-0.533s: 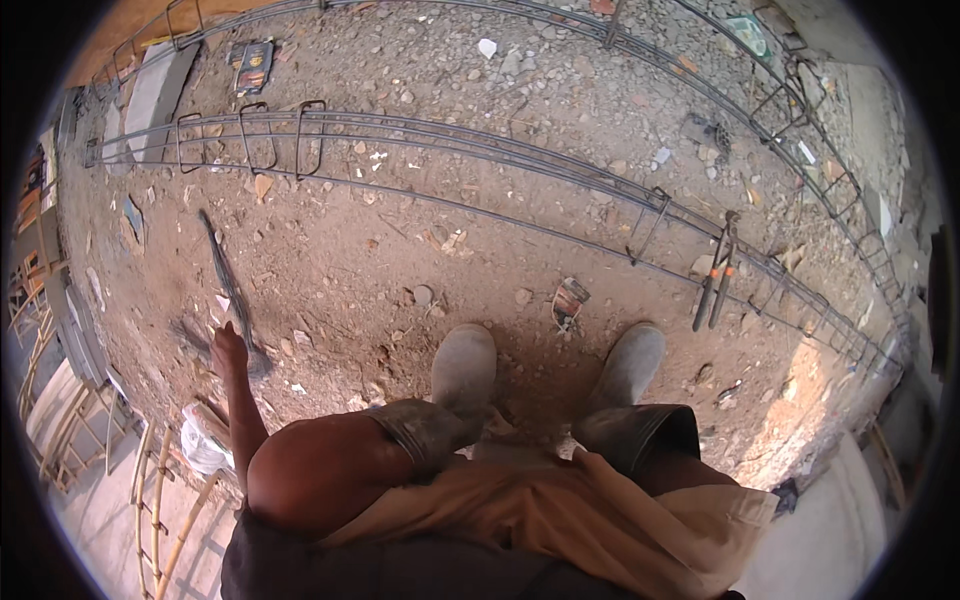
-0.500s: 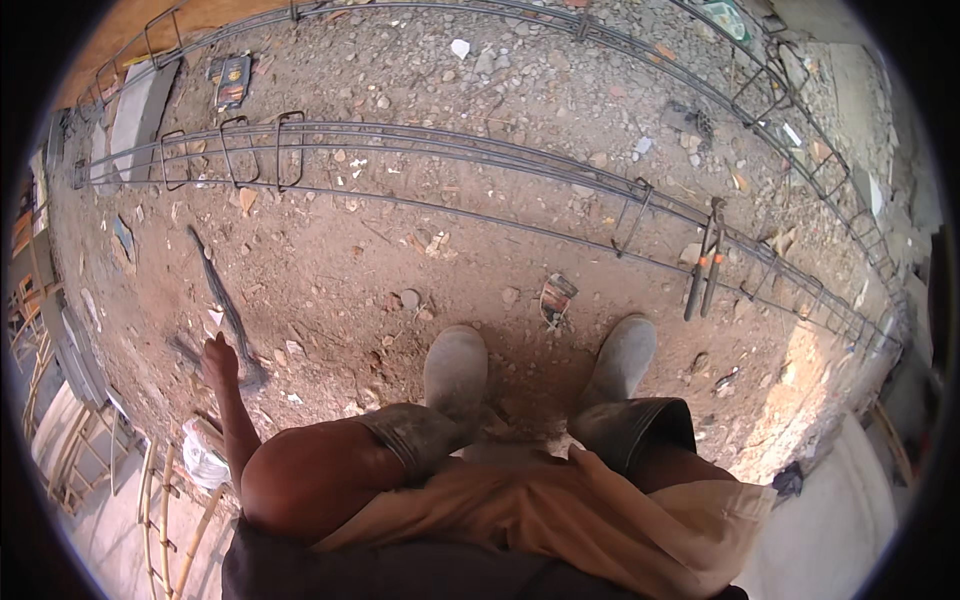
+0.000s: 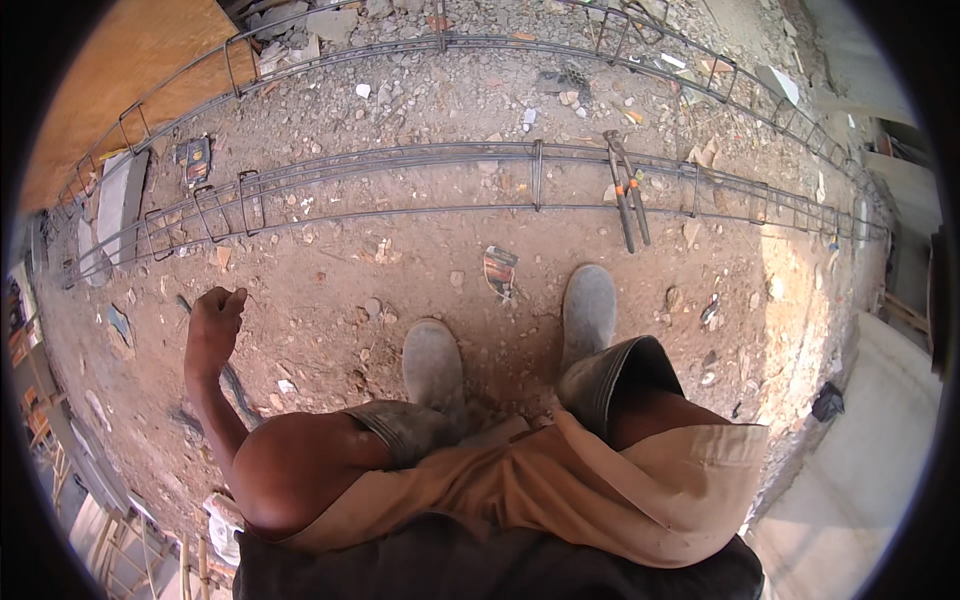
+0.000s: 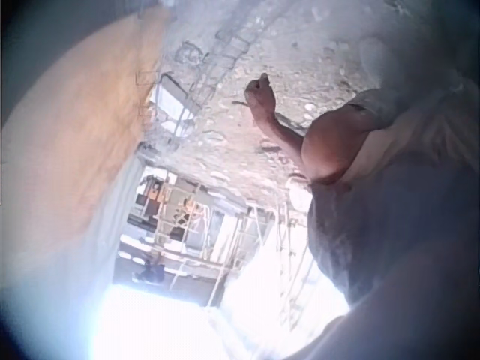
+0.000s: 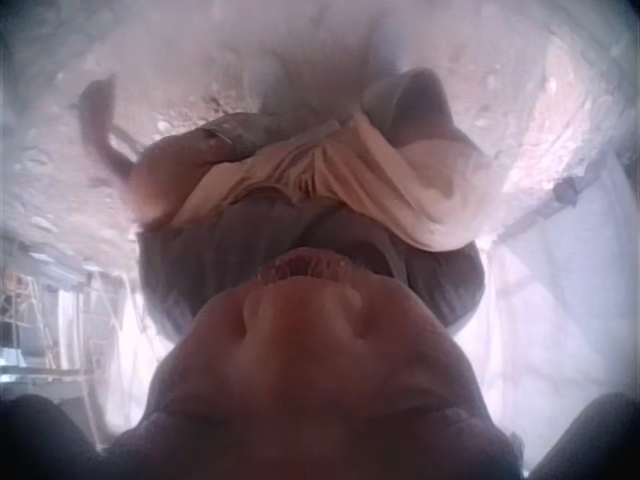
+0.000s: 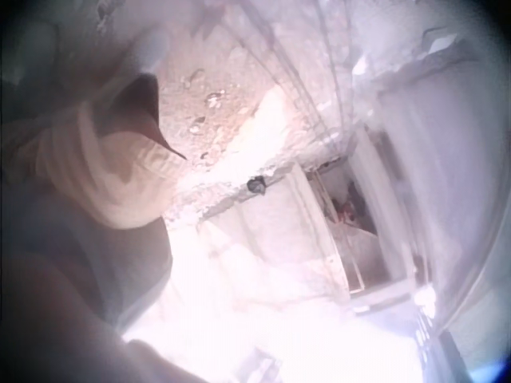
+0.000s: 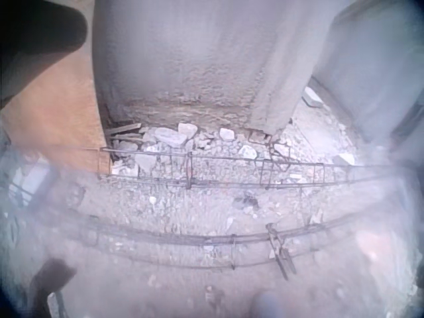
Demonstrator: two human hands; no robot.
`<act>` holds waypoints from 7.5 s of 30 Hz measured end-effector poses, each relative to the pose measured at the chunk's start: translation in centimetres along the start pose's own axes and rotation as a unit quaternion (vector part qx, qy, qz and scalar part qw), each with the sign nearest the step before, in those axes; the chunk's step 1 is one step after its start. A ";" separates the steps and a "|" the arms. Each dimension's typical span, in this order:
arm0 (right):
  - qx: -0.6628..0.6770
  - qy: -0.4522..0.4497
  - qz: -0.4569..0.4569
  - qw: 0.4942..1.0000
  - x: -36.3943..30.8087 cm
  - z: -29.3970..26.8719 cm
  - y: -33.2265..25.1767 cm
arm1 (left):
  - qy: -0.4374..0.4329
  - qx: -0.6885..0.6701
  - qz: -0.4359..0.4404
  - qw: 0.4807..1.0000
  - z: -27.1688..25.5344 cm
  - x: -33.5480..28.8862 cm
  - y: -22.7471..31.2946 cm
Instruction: The person uses a pair of pliers to twist and cut thin wire, fastening metal rebar together on a construction site.
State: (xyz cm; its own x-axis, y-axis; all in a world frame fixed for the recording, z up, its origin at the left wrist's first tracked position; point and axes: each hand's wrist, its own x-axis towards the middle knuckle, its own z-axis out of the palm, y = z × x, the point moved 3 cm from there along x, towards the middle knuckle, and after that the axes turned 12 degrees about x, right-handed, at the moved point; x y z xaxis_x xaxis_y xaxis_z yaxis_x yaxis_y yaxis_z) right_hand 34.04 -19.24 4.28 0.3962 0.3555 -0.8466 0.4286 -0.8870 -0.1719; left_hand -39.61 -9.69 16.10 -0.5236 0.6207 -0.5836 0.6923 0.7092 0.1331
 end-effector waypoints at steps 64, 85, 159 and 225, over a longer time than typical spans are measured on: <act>-0.105 0.002 -0.914 0.392 -40.3 8.0 -43.5 | -0.022 -0.447 0.439 0.779 -16.7 -17.7 17.7; -0.012 -0.315 -0.398 0.862 -6.9 19.6 -35.1 | 0.186 0.040 0.110 0.976 6.5 19.6 -2.7; 0.065 -0.518 -0.206 0.828 -10.9 31.0 -34.5 | -0.094 0.021 0.313 0.945 10.7 13.7 9.7; -0.400 -0.064 -0.553 0.728 -10.8 38.0 -49.1 | 0.173 -0.111 0.263 0.943 13.6 11.7 7.4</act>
State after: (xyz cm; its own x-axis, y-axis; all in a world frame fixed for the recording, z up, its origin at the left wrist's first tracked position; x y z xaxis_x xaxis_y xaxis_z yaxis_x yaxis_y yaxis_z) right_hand -22.13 9.31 2.72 -0.6072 0.6468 -0.4614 0.7841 0.3942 -0.4793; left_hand -33.80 -1.75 -0.62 -0.2942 0.9506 -0.0993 0.8001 0.3017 0.5184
